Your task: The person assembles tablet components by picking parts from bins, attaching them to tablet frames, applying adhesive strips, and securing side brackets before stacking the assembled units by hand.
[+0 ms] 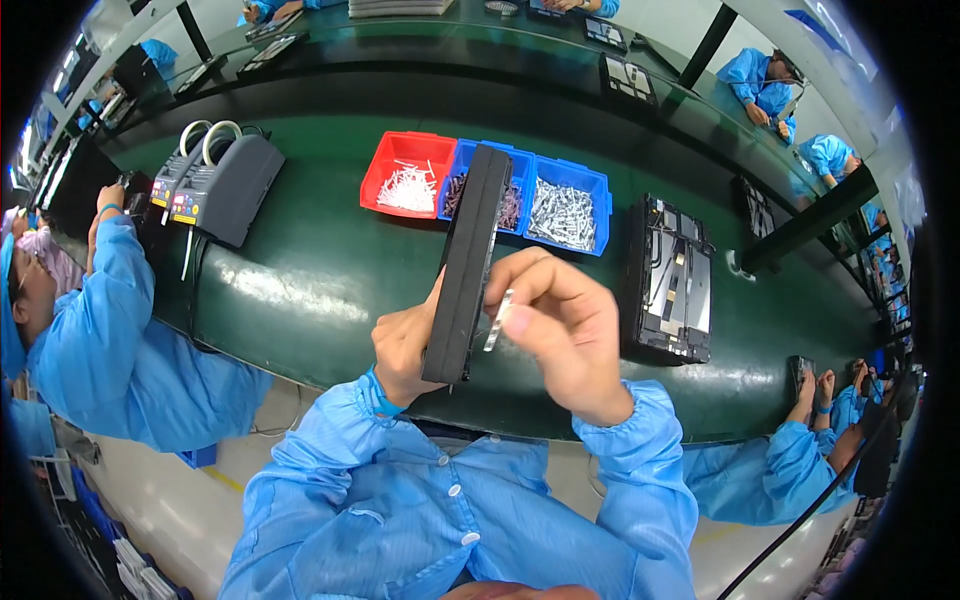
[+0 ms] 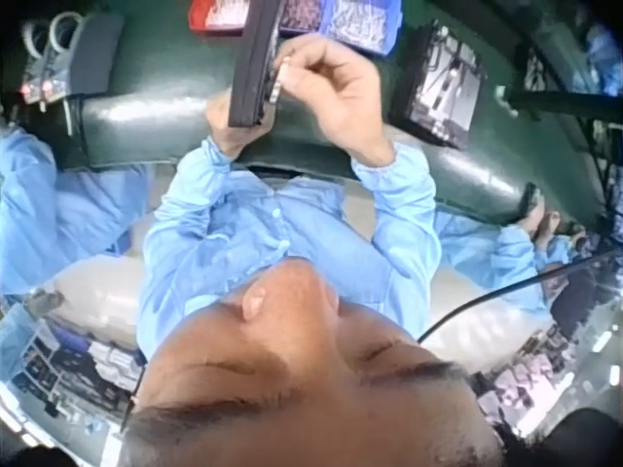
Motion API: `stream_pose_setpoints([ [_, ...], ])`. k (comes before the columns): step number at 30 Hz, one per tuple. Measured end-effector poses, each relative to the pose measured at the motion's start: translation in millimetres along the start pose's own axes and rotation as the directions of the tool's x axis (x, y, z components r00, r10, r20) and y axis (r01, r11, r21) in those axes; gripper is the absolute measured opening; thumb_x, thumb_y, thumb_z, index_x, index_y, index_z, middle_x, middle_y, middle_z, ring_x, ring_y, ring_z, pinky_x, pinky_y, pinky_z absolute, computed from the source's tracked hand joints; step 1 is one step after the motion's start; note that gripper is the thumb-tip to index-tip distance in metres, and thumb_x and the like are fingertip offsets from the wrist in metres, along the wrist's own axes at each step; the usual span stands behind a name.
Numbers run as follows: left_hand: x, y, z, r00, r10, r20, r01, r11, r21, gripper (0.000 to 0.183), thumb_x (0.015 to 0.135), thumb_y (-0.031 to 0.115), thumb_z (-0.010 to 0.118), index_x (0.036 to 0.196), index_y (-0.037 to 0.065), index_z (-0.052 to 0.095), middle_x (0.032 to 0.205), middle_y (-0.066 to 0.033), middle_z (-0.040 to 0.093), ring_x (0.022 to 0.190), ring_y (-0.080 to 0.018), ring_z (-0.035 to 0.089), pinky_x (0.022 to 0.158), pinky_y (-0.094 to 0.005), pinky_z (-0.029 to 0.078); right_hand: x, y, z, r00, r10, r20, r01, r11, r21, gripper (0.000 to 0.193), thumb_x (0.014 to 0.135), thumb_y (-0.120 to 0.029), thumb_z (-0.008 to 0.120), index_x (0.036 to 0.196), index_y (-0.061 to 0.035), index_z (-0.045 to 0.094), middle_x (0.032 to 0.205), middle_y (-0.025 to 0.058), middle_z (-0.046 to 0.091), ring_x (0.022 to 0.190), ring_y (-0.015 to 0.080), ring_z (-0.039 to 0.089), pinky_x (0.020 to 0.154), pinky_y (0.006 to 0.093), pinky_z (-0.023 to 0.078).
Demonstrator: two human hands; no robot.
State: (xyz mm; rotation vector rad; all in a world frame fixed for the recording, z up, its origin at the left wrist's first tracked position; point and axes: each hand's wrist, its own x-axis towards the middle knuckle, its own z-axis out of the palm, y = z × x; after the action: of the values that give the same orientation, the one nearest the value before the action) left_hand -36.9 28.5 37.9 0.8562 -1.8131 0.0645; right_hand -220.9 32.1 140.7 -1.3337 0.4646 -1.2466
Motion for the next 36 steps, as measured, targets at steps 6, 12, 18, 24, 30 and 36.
stream_pose_setpoints([
  [6, 1.7, 1.3, 1.2, 0.999, 0.019, -0.029, -0.019, 1.000, -0.017, 0.053, 0.075, 0.000, 0.075, 0.126, -0.013, 0.064, 0.082, -0.0177, 0.073, 0.057, -0.0198, 0.069, 0.052, -0.0291, 0.052, -2.8, 4.1, 1.6, 0.999, 0.049, 0.010, -0.049, 0.999, -0.004, 0.007, 0.093, -0.002, 0.066, 0.095, 0.0024, 0.061, 0.108, 0.0090, 0.055, 0.100, 0.0132, 0.055, 0.088, 0.0291, 0.046],
  [12, 2.5, 2.5, 1.9, 0.999, 0.028, -0.020, -0.027, 0.999, 0.030, 0.054, 0.076, 0.001, 0.075, 0.127, -0.013, 0.063, 0.080, -0.0163, 0.073, 0.054, -0.0190, 0.067, 0.050, -0.0291, 0.050, -2.0, 5.1, 0.2, 0.997, 0.076, -0.010, -0.076, 0.997, 0.016, 0.007, 0.094, -0.002, 0.066, 0.095, 0.0028, 0.062, 0.108, 0.0089, 0.055, 0.100, 0.0131, 0.055, 0.089, 0.0289, 0.046],
  [18, 4.4, 5.8, 1.6, 1.000, 0.011, -0.029, -0.011, 1.000, 0.017, 0.055, 0.077, 0.002, 0.075, 0.128, -0.013, 0.062, 0.081, -0.0170, 0.073, 0.054, -0.0192, 0.067, 0.050, -0.0292, 0.051, -3.0, 4.5, 1.8, 0.998, 0.055, -0.008, -0.055, 0.998, -0.007, 0.007, 0.094, -0.003, 0.066, 0.096, 0.0028, 0.062, 0.108, 0.0090, 0.055, 0.100, 0.0138, 0.055, 0.089, 0.0292, 0.046],
  [24, 4.7, 7.6, 0.6, 1.000, 0.004, -0.006, -0.004, 1.000, 0.018, 0.057, 0.077, 0.002, 0.074, 0.130, -0.014, 0.060, 0.081, -0.0162, 0.073, 0.055, -0.0195, 0.068, 0.051, -0.0292, 0.051, -3.3, 4.1, 1.0, 0.999, 0.050, -0.001, -0.050, 0.999, -0.009, 0.008, 0.094, -0.004, 0.067, 0.095, 0.0027, 0.062, 0.107, 0.0090, 0.054, 0.099, 0.0138, 0.054, 0.088, 0.0291, 0.046],
  [30, 5.2, 9.5, 0.6, 1.000, 0.004, -0.006, -0.003, 1.000, 0.029, 0.057, 0.077, 0.002, 0.075, 0.130, -0.013, 0.060, 0.076, -0.0142, 0.071, 0.054, -0.0192, 0.067, 0.050, -0.0294, 0.050, -4.7, 4.1, 0.9, 0.998, 0.062, -0.011, -0.062, 0.998, 0.007, 0.008, 0.093, -0.003, 0.067, 0.092, 0.0022, 0.061, 0.106, 0.0090, 0.054, 0.099, 0.0132, 0.054, 0.087, 0.0284, 0.046],
  [36, 5.5, 9.2, 2.2, 1.000, 0.020, -0.016, -0.020, 1.000, 0.024, 0.055, 0.078, 0.002, 0.075, 0.129, -0.014, 0.060, 0.072, -0.0134, 0.070, 0.053, -0.0192, 0.066, 0.049, -0.0295, 0.050, -5.8, 4.6, 0.3, 0.996, 0.087, -0.018, -0.086, 0.995, 0.047, 0.008, 0.092, -0.001, 0.066, 0.089, 0.0010, 0.059, 0.106, 0.0091, 0.054, 0.097, 0.0119, 0.054, 0.085, 0.0273, 0.046],
])
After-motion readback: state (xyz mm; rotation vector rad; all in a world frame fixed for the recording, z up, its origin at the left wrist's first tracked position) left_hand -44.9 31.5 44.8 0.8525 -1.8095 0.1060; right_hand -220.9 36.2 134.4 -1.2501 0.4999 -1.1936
